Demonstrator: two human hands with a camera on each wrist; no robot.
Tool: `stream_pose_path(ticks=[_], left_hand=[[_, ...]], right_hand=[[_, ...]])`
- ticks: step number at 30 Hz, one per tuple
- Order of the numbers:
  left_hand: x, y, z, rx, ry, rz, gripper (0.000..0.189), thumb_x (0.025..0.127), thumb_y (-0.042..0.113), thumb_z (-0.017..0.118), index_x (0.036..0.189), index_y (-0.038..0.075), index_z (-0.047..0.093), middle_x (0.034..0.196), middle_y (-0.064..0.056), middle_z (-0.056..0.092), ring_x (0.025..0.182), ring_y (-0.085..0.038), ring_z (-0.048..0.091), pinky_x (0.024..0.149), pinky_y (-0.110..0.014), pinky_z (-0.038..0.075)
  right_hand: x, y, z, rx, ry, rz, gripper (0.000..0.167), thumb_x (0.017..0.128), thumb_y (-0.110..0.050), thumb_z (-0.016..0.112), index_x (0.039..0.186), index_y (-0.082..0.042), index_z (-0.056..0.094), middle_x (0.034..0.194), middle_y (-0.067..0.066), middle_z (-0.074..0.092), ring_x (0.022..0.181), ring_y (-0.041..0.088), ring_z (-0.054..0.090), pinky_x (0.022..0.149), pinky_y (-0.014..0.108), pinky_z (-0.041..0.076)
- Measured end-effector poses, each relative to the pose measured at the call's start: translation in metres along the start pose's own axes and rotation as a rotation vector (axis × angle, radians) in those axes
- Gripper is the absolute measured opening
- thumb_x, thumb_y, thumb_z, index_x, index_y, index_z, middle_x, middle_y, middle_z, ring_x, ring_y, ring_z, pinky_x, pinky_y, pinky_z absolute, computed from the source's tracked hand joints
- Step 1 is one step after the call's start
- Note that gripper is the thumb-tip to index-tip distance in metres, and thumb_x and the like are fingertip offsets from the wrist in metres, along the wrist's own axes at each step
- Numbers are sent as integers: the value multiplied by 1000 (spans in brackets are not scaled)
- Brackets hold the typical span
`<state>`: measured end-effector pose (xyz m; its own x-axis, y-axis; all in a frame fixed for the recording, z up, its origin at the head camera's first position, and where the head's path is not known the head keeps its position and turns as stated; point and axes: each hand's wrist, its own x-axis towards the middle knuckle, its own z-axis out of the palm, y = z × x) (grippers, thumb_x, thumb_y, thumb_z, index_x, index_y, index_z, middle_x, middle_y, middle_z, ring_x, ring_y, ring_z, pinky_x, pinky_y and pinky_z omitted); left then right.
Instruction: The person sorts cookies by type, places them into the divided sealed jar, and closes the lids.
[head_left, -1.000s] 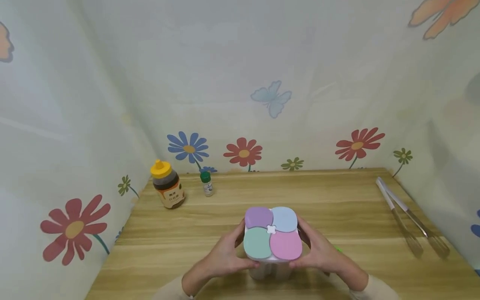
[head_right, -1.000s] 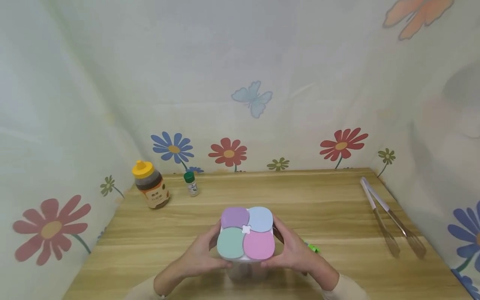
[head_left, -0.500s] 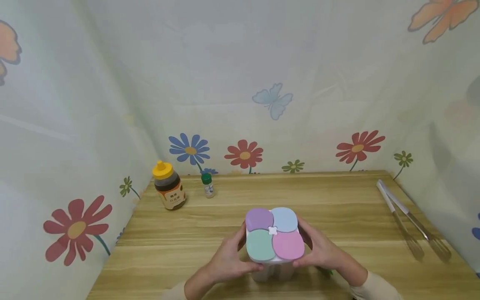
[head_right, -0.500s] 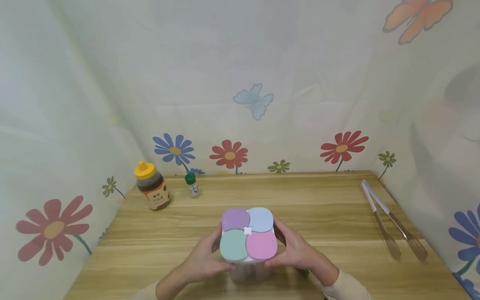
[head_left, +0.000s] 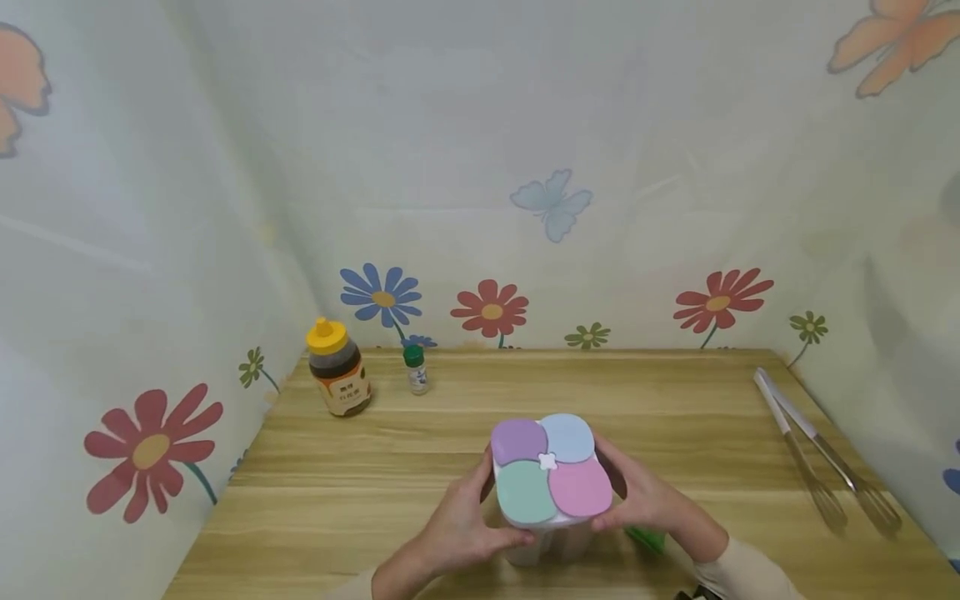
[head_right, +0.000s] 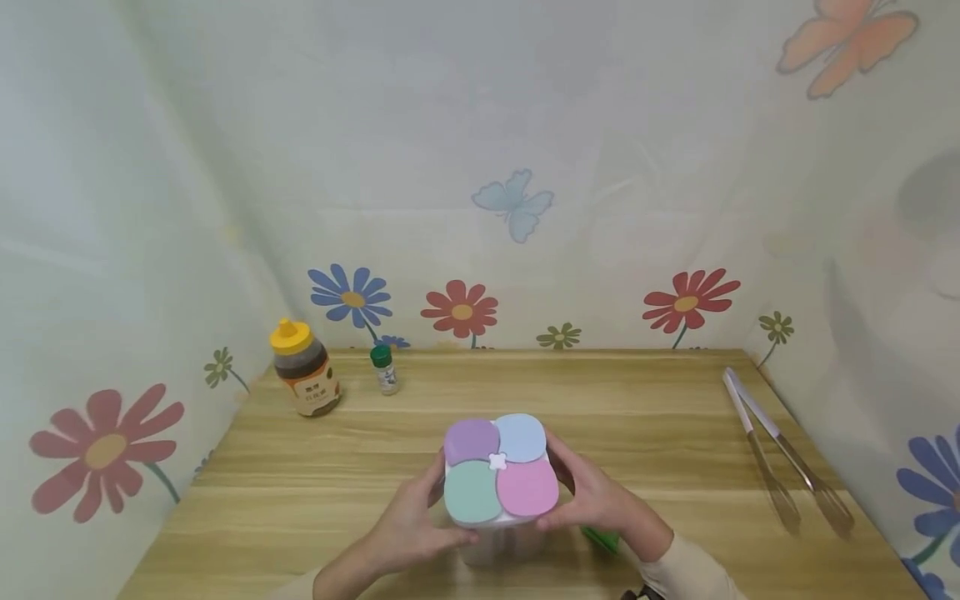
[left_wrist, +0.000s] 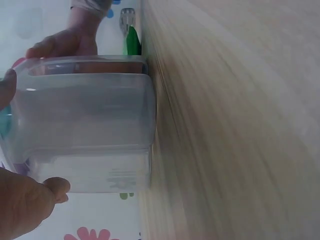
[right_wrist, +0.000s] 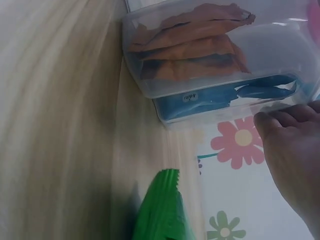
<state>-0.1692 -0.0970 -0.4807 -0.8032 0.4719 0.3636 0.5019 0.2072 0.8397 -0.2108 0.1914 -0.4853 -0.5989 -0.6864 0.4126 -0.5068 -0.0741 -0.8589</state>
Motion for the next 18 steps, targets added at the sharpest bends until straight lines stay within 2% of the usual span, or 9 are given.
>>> stream_pose_path(ticks=[3, 7, 9, 12, 18], left_hand=[[-1, 10, 1, -18, 22, -27, 115, 68, 23, 90, 155, 8, 15, 158, -5, 29, 143, -22, 31, 110, -39, 33], [-2, 13, 7, -19, 57, -44, 117, 69, 29, 89, 155, 8, 13, 158, -6, 29, 144, -23, 30, 110, -39, 33], [-3, 4, 11, -2, 72, -30, 117, 70, 37, 87, 156, 14, 10, 158, -3, 28, 144, -22, 28, 110, -41, 32], [-3, 3, 15, 34, 85, -22, 118, 71, 40, 86, 156, 17, 9, 159, -2, 27, 144, -24, 28, 109, -45, 33], [-2, 2, 20, 111, 128, -5, 119, 70, 39, 87, 156, 14, 8, 158, -4, 29, 143, -27, 32, 108, -47, 35]], right_hand=[[1, 2, -4, 5, -21, -15, 114, 68, 0, 81, 154, 2, 7, 157, 14, 26, 141, 10, 33, 112, 23, 28], [5, 6, -10, 57, -60, -21, 112, 70, -2, 81, 153, 4, 7, 156, 2, 30, 139, 11, 36, 112, 24, 31], [5, 8, -13, 85, -78, -28, 111, 71, -2, 81, 153, 6, 6, 156, 2, 31, 139, 12, 36, 111, 25, 31], [7, 10, -16, 121, -104, -33, 109, 74, -3, 81, 152, 8, 6, 155, 1, 32, 138, 12, 38, 111, 25, 33], [10, 13, -20, 161, -136, -24, 108, 75, -3, 79, 152, 7, 4, 155, 1, 31, 138, 12, 37, 111, 25, 33]])
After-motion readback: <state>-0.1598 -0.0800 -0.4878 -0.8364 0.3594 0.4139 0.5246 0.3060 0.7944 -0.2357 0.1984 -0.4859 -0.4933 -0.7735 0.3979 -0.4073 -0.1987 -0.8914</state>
